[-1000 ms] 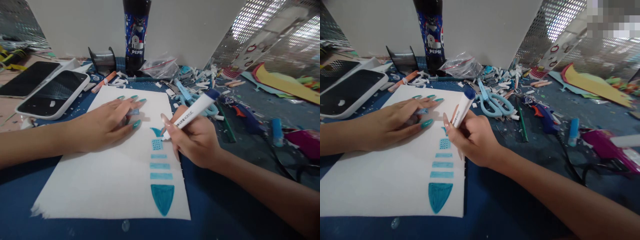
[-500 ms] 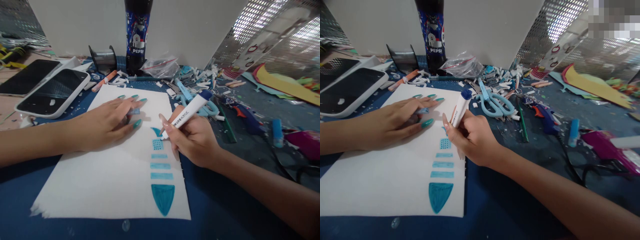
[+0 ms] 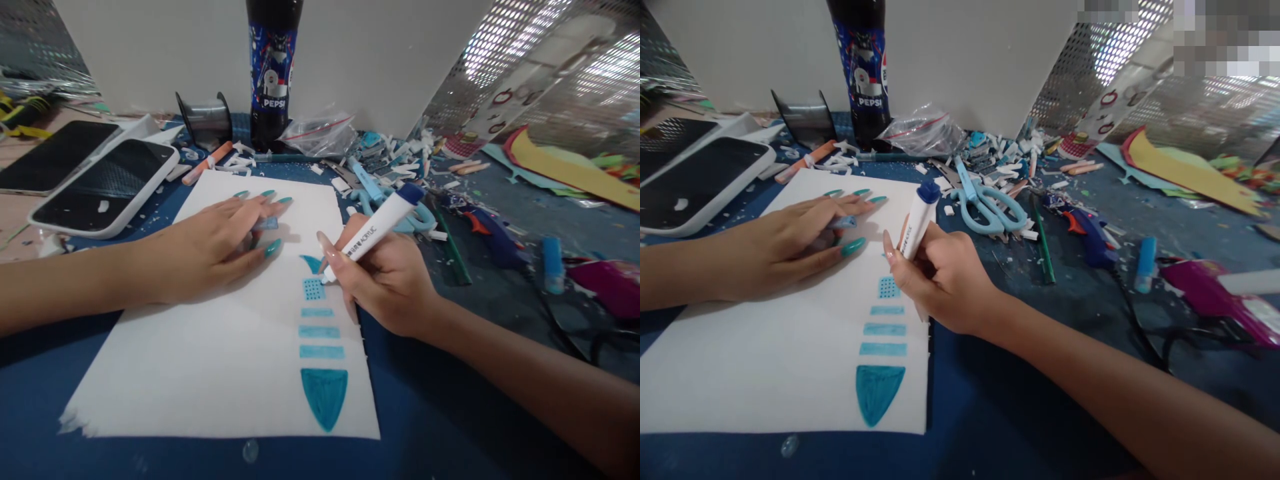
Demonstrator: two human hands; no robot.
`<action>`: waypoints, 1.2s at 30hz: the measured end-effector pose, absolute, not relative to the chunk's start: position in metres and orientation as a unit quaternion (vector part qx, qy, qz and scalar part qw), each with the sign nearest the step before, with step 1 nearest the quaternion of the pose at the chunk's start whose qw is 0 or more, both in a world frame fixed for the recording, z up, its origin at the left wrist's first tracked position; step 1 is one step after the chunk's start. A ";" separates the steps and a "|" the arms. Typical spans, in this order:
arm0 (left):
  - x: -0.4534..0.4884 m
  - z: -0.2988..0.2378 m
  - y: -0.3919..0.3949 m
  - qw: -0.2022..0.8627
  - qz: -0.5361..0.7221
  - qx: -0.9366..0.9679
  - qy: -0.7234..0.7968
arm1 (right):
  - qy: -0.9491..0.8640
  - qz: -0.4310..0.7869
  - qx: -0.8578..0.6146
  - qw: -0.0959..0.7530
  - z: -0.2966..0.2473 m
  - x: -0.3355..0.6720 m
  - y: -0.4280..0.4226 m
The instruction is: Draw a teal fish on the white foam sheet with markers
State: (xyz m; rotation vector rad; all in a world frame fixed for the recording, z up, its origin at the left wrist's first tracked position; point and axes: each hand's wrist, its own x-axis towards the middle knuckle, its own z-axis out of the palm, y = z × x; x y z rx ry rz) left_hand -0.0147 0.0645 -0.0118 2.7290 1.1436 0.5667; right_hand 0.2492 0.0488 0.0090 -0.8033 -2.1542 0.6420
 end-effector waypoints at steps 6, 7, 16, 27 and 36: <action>-0.011 -0.007 0.064 0.075 0.174 0.904 0.383 | -0.841 0.253 -0.308 0.366 0.010 0.249 0.049; -0.011 -0.006 0.064 0.078 0.168 0.903 0.387 | -0.839 0.259 -0.308 0.365 0.010 0.248 0.049; -0.015 -0.013 0.065 0.065 0.191 0.903 0.380 | -0.850 0.226 -0.293 0.374 0.009 0.248 0.049; -0.014 -0.011 0.064 0.069 0.188 0.900 0.387 | -0.859 0.222 -0.282 0.364 0.010 0.248 0.050; -0.016 -0.013 0.065 0.066 0.196 0.902 0.380 | -0.856 0.226 -0.277 0.375 0.010 0.249 0.047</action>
